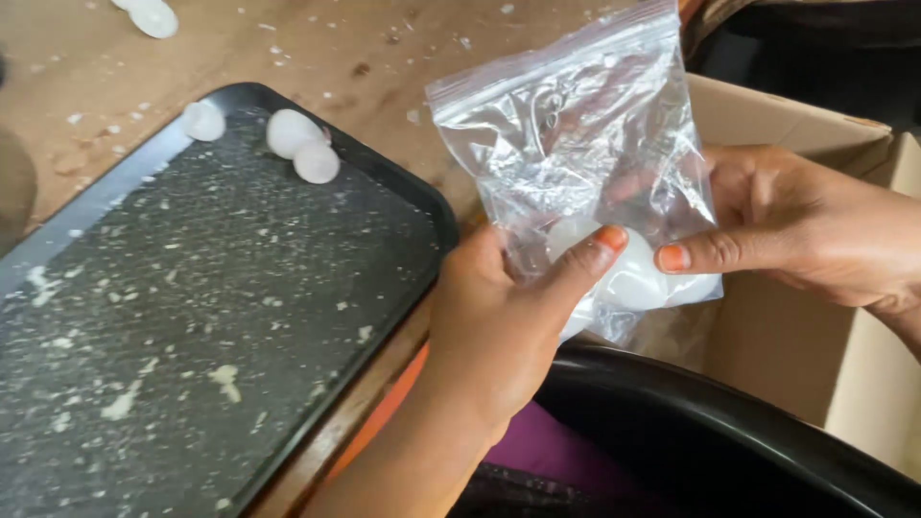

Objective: Placing small white objects, likely camphor or wax pellets, into plastic bags and storing them in a cardboard box.

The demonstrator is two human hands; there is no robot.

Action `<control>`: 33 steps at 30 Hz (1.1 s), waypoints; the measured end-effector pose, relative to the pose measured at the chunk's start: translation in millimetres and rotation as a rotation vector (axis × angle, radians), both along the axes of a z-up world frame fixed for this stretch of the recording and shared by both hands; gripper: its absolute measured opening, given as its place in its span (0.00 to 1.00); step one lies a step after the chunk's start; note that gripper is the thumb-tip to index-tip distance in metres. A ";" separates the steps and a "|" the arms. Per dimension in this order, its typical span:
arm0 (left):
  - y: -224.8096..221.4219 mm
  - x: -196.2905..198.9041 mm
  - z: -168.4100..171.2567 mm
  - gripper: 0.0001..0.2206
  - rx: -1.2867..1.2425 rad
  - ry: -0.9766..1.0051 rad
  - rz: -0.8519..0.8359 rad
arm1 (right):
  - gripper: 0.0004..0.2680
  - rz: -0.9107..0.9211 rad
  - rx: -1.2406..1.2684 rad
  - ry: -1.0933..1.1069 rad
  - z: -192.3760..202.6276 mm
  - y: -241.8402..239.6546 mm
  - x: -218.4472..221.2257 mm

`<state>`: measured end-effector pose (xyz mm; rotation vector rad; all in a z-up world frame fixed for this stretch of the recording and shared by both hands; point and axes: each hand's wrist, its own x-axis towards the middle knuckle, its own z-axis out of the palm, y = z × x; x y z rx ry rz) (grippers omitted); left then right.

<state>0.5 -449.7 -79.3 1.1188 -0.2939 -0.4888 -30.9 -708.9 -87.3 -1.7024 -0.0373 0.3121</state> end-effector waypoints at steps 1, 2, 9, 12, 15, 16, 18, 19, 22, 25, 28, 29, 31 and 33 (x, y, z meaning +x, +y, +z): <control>-13.8 2.6 -9.2 0.21 0.006 0.014 -0.006 | 0.22 -0.006 0.006 0.014 -7.8 -13.8 -0.1; -27.9 5.5 -18.8 0.22 0.045 0.057 -0.015 | 0.21 -0.005 -0.059 -0.011 -15.9 -27.9 0.1; -121.0 52.8 -102.1 0.28 0.489 0.034 -0.073 | 0.15 -0.206 -0.286 0.298 -95.4 -105.7 21.5; -152.5 93.8 -157.4 0.30 0.711 0.052 -0.160 | 0.15 -0.289 0.060 0.371 -124.6 -107.4 51.4; -164.1 139.9 -224.8 0.26 0.795 0.123 -0.302 | 0.15 -0.298 0.200 0.494 -206.3 -127.8 82.8; -167.9 150.0 -251.9 0.26 0.800 0.130 -0.310 | 0.15 -0.303 0.206 0.503 -225.8 -123.6 86.5; -170.3 171.3 -305.2 0.24 1.022 0.158 -0.396 | 0.11 -0.341 0.241 0.647 -264.9 -110.6 96.1; -172.5 181.6 -336.2 0.24 1.028 0.163 -0.404 | 0.11 -0.345 0.248 0.655 -281.5 -98.5 95.8; -172.7 202.8 -417.0 0.14 1.541 -0.327 -0.706 | 0.11 -0.405 0.229 0.767 -333.7 -62.6 90.2; -164.0 209.9 -459.7 0.14 1.675 -0.414 -0.976 | 0.19 -0.481 0.094 0.895 -372.7 -33.5 86.3; -161.8 215.6 -469.3 0.20 1.736 -0.349 -1.219 | 0.28 -0.545 -0.055 0.930 -383.8 -15.2 96.3; -166.2 219.1 -464.7 0.23 1.772 -0.294 -1.234 | 0.31 -0.544 -0.114 0.899 -394.5 -12.3 99.4; -165.1 227.8 -472.1 0.26 1.807 -0.239 -1.255 | 0.34 -0.545 -0.171 0.871 -426.9 2.2 107.2; -155.0 238.0 -495.5 0.30 1.852 -0.160 -1.270 | 0.36 -0.502 -0.343 0.685 -469.7 24.3 116.9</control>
